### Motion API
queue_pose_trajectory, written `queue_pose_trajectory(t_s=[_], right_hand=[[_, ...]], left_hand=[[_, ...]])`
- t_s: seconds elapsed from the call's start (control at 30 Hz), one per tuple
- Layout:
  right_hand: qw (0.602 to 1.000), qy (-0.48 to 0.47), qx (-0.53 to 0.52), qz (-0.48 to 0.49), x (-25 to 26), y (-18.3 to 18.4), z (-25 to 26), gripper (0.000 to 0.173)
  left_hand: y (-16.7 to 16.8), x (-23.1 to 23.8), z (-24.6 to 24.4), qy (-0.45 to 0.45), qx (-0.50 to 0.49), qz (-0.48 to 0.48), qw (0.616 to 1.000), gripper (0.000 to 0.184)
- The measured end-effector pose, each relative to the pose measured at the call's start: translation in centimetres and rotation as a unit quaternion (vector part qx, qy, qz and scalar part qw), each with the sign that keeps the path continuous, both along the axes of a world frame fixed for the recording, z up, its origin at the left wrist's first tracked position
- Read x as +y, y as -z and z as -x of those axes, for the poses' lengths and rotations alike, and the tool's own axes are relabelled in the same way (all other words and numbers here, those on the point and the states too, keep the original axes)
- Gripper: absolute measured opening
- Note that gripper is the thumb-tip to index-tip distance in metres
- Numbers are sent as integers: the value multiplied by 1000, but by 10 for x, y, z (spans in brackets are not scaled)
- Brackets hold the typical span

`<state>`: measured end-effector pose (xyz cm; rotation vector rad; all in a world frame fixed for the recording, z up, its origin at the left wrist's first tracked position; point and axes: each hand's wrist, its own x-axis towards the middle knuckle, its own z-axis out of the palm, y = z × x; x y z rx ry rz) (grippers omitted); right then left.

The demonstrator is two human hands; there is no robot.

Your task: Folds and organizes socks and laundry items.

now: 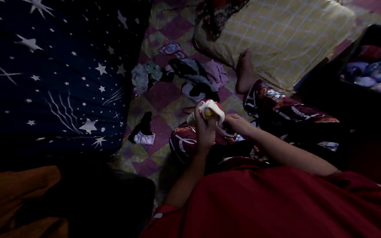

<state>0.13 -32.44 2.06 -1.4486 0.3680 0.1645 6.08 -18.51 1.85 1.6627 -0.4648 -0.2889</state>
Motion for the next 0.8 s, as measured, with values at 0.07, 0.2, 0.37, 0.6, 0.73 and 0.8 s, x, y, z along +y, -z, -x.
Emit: queue_pose_trajectory(t_s=[0.07,0.2,0.37,0.6,0.73,0.8], right_hand=[[981,56,-109,148,-9,2,3,30],[906,74,-262,325,-15,-11,0,38],[951,79,-185,236,-24,-28,-5,21],[901,254,23,-350,-4,-42,-10,22],[969,215,-41,-118,1,-18,-7,35],[972,222,-59,-57,-4,-9,-6,36]], left_hand=[[-9,2,-5,-13,-1,-67,998,62],[-15,5,-5,26,-24,-142,989,58],[-24,-2,-2,19,-64,-211,975,58],[-23,-6,-6,39,-98,-184,977,44],[-16,-20,0,-20,238,8,971,38],[-9,-24,4,-18,341,58,938,38]])
